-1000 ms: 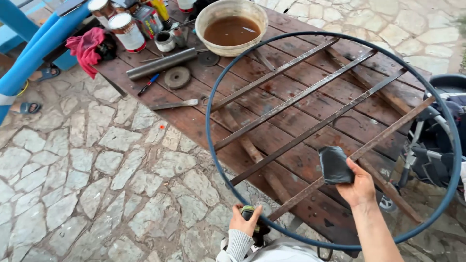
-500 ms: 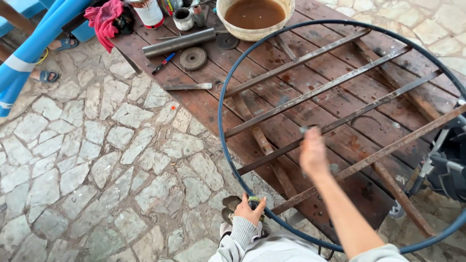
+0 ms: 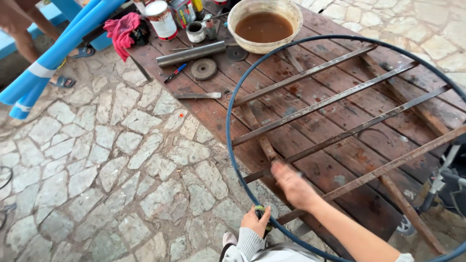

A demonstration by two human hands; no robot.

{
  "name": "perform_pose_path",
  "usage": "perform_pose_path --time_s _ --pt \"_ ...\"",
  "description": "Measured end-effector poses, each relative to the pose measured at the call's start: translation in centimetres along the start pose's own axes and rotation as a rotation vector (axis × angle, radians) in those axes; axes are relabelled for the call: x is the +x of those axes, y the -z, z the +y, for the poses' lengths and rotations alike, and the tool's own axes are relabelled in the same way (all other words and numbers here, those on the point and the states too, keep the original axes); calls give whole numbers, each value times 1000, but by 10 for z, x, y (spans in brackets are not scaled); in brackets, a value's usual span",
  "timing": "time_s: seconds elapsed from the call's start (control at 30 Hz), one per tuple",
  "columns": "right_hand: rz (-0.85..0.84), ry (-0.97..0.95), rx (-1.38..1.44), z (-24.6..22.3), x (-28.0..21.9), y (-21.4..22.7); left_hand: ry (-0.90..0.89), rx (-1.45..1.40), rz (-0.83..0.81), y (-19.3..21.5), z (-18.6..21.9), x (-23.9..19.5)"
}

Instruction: Cleaning a circular metal frame by wiping it with a rag dipped in a cleaning solution.

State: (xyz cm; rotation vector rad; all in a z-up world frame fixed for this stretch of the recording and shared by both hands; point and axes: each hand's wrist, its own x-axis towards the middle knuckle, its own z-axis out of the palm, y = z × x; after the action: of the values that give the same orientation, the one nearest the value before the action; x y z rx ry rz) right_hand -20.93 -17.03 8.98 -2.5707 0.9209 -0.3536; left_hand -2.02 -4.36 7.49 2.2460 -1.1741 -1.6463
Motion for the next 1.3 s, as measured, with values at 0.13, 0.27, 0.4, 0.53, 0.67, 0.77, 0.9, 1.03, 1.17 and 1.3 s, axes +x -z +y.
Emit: perform_pose_path --time_s 0.13,0.27,0.4,0.53,0.67,0.77,0.9,1.03,1.17,1.3 --pt "227 -63 -70 72 -9 38 -25 16 -4 3 -4 5" --pt "353 -407 -94 50 -11 39 -24 63 2 2 -1 3" --pt "-56 -204 -50 -6 7 40 -14 30 -1 1 -1 -2" --pt "-158 -717 -140 5 23 120 -51 81 44 -5 -6 -4" --pt "-227 -538 -110 -35 37 63 -165 -44 170 -22 -16 12" --pt "-254 -439 -179 -30 38 94 -178 -19 158 -11 -12 5" --pt "-217 -742 -412 73 11 87 -103 56 29 -4 -10 0" --pt "-263 -787 132 -75 50 110 -120 36 26 -18 -26 19" --pt "-296 -577 -124 -27 27 100 -147 -37 -144 -7 -43 2" --pt "-118 -803 -84 4 30 95 -158 -218 -22 -6 -72 -12"
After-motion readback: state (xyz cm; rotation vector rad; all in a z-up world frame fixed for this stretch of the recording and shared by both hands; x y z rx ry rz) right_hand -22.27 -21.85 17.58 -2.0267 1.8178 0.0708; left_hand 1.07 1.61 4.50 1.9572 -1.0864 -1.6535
